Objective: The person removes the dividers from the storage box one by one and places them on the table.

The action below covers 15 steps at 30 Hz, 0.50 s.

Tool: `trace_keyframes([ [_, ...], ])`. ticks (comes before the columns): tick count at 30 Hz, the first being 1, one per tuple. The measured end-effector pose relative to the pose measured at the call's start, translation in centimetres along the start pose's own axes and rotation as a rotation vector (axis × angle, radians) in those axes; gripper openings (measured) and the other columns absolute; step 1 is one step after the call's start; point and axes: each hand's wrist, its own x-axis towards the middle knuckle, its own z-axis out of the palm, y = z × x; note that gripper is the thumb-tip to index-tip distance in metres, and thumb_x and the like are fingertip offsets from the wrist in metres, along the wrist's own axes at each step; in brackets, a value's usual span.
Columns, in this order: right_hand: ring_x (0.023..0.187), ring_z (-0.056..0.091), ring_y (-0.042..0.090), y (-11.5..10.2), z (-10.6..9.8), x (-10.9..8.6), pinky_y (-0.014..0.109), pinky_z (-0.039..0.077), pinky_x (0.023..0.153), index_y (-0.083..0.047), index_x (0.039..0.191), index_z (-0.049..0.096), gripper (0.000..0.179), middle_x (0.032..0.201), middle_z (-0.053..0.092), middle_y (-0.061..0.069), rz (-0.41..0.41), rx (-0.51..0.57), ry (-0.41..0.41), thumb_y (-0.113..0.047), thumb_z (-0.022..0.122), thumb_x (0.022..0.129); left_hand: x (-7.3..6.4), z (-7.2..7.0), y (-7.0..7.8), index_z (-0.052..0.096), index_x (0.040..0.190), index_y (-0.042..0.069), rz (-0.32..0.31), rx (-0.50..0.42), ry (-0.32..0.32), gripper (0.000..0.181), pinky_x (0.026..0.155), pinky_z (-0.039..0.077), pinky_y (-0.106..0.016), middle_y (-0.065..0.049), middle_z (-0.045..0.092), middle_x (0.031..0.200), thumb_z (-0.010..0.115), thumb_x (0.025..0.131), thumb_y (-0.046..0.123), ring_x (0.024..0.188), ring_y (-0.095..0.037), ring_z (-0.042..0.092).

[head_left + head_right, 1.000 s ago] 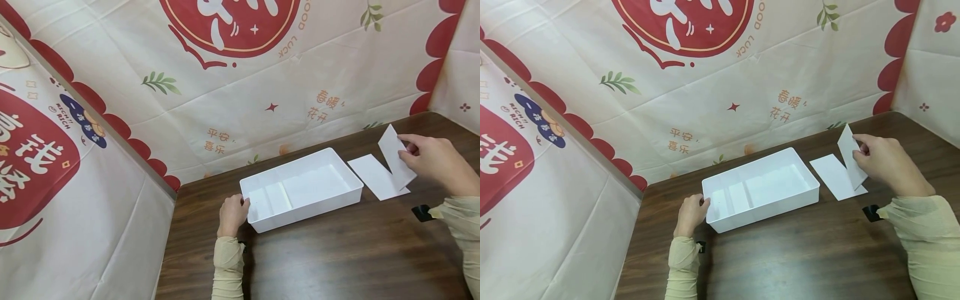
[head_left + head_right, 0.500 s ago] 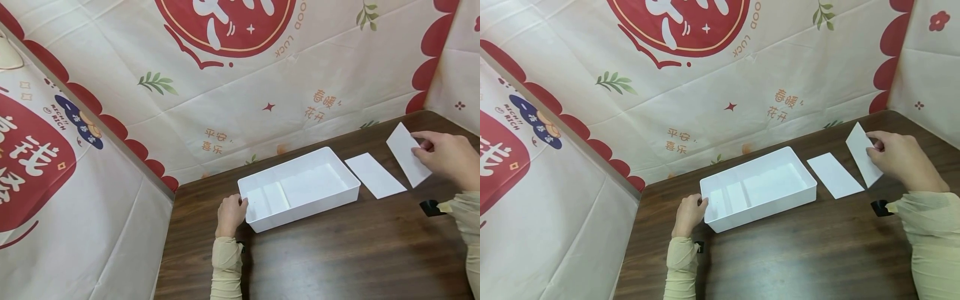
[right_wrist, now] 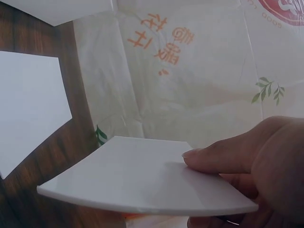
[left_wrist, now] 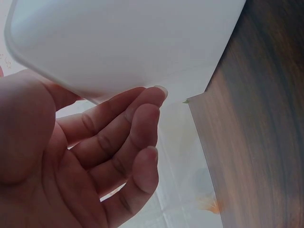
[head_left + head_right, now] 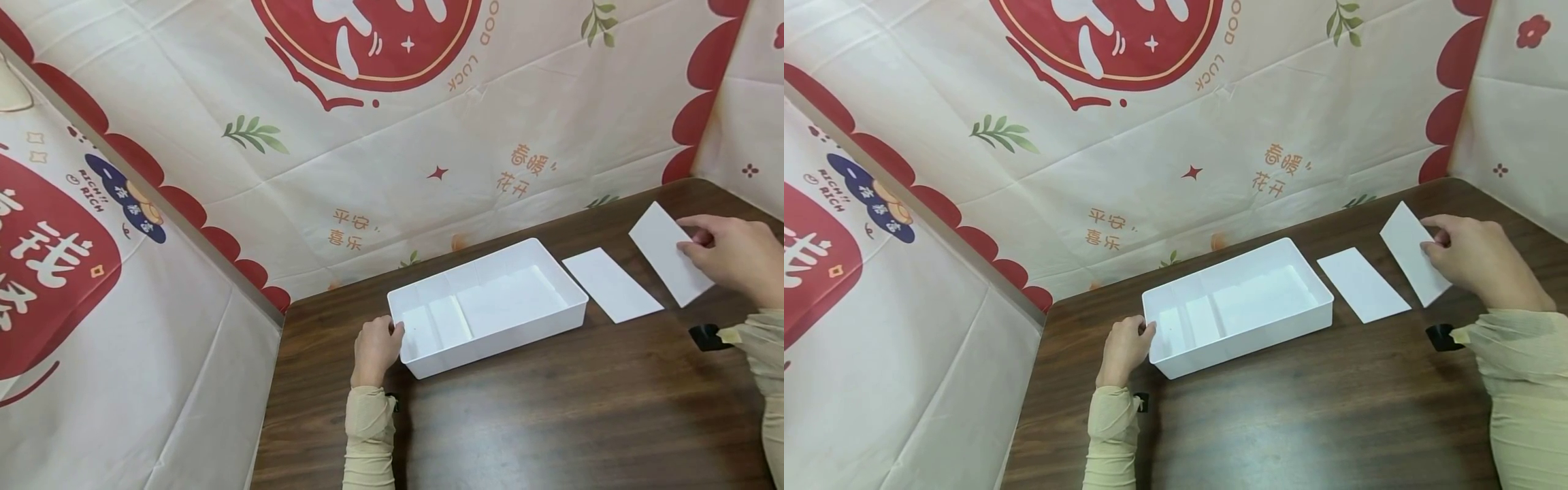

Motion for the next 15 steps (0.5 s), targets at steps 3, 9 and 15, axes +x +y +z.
trace_keyframes([
  [3,0.066,0.048,0.035,0.2,0.0,-0.1,0.037,0.032,0.055,0.013,0.111,0.055,0.030,0.072,0.056,0.019,0.032,0.013,-0.038,0.000,0.066,0.086,0.0,-0.1,0.1,0.054,0.065,0.011,-0.004,-0.008,-0.005,0.035,0.049,0.035,-0.030,0.001,0.048,0.056,0.059,0.097,0.025,0.051,-0.014,0.044],
  [9,0.068,0.046,0.036,0.7,0.5,-0.2,0.035,0.034,0.052,0.014,0.114,0.052,0.032,0.073,0.052,0.019,0.068,0.027,-0.089,0.003,0.063,0.087,0.0,-0.1,0.1,0.054,0.065,0.011,-0.006,-0.013,-0.002,0.035,0.049,0.034,-0.031,0.001,0.048,0.056,0.059,0.097,0.025,0.051,-0.015,0.044],
  [15,0.067,0.044,0.033,1.3,0.7,-0.2,0.036,0.034,0.052,0.014,0.117,0.051,0.033,0.071,0.049,0.016,0.060,0.019,-0.122,0.003,0.062,0.087,0.0,0.0,0.1,0.056,0.066,0.011,-0.009,-0.012,-0.001,0.033,0.050,0.035,-0.031,0.001,0.049,0.057,0.060,0.096,0.025,0.052,-0.015,0.045],
])
